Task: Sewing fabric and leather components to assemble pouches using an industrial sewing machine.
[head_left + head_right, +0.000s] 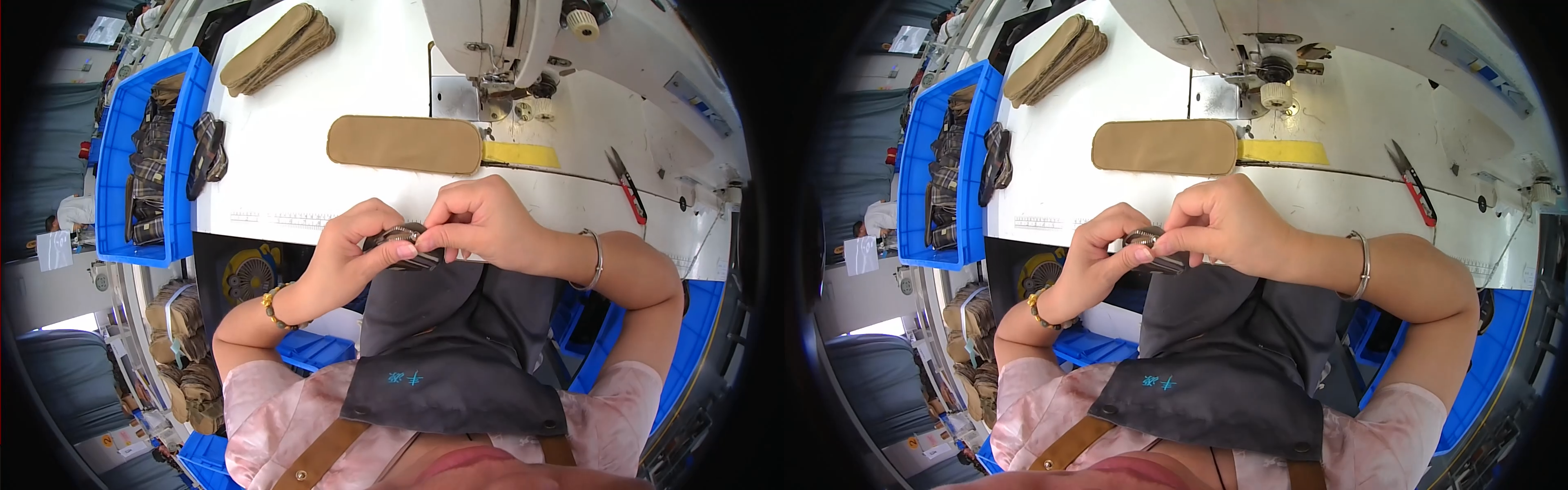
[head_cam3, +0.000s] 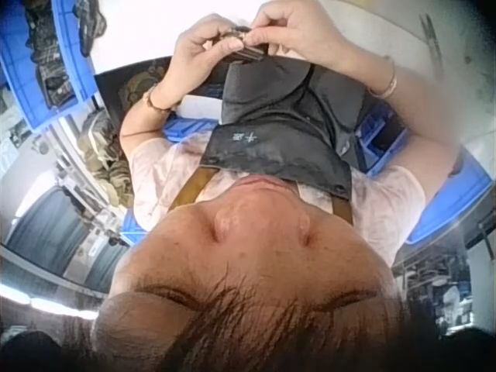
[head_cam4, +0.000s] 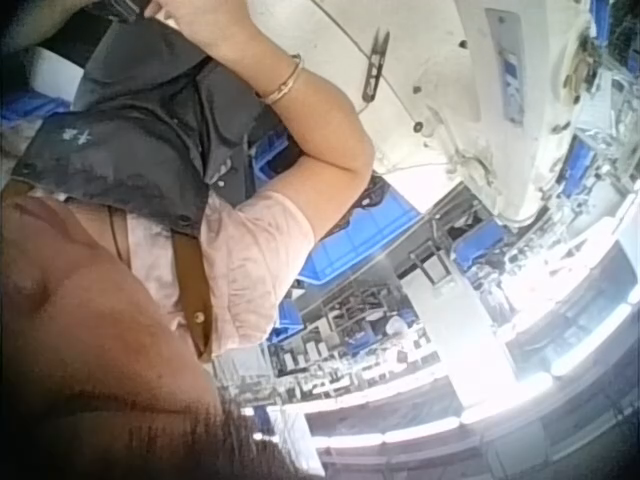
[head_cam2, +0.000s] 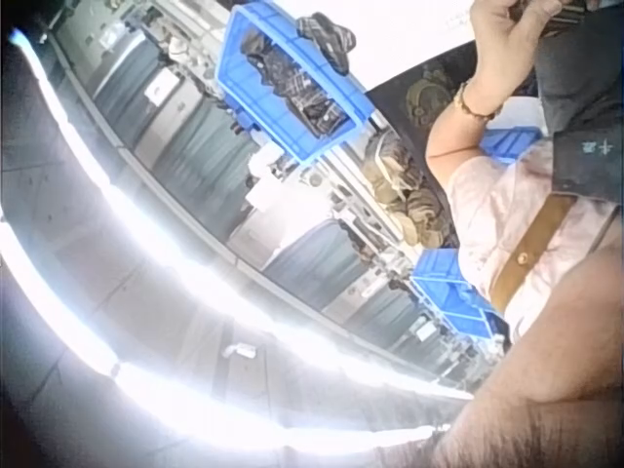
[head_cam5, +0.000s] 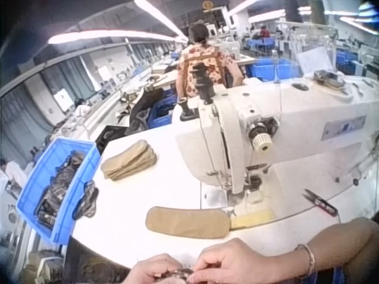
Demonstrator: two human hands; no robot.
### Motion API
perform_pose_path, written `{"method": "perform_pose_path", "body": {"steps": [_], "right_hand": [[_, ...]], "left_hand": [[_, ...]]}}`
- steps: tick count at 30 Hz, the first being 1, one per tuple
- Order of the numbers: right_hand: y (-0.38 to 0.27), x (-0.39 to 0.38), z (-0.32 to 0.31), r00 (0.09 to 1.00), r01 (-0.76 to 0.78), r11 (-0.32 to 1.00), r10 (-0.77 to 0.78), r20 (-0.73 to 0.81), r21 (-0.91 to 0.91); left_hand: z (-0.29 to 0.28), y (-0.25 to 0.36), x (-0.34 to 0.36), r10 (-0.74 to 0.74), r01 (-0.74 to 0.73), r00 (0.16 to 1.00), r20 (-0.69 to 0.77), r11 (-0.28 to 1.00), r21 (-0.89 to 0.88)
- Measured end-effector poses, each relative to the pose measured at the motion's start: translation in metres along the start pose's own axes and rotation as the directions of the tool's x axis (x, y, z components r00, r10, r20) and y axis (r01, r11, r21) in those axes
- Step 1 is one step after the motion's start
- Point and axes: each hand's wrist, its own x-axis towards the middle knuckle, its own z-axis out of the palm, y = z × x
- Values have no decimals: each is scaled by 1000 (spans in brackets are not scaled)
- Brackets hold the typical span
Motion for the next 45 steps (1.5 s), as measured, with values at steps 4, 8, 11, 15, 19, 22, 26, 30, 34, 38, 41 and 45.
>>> {"method": "perform_pose_path", "body": {"steps": [4, 8, 11, 15, 19, 22, 26, 30, 34, 38, 41, 45], "right_hand": [[0, -4, 5, 996, 73, 993, -78, -45, -92], [4, -1, -12, 870, 452, 648, -473, 142, -613], [-4, -12, -22, 907, 238, -98, -334, 257, -966], [12, -6, -39, 858, 124, -299, -447, 253, -946], [20, -4, -48, 854, 143, -245, -459, 244, -959], [20, -7, -46, 841, 149, -235, -481, 249, -960], [25, -11, -50, 824, 153, -233, -507, 254, -960], [20, -13, -52, 831, 179, -237, -483, 276, -955], [15, -9, -52, 803, 255, -214, -497, 329, -943], [10, -11, -45, 801, 299, -257, -457, 388, -919], [14, -11, -43, 811, 270, -230, -468, 350, -935], [11, -9, -38, 827, 216, -238, -471, 307, -947]], "left_hand": [[0, -3, 4, -155, 148, 987, -36, 977, -152], [-22, 16, 16, 42, -44, 999, 15, 986, 163], [-40, 38, 34, 51, -81, 995, 91, 929, 360], [-45, 44, 81, -68, 1, 976, 206, 952, 307], [-33, 34, 148, 106, -242, 901, 421, 927, 285], [-23, 18, 182, 73, -293, 877, 475, 865, 408], [-12, 6, 178, 55, -210, 945, 321, 857, 471], [-4, 8, 170, 78, -196, 968, 240, 832, 519], [-2, 0, 166, 191, -288, 955, 227, 786, 548], [-3, -5, 169, 156, -269, 953, 258, 824, 499], [-6, 1, 168, 69, -222, 947, 315, 846, 485], [-8, 11, 154, 86, -220, 938, 336, 897, 384]]}}
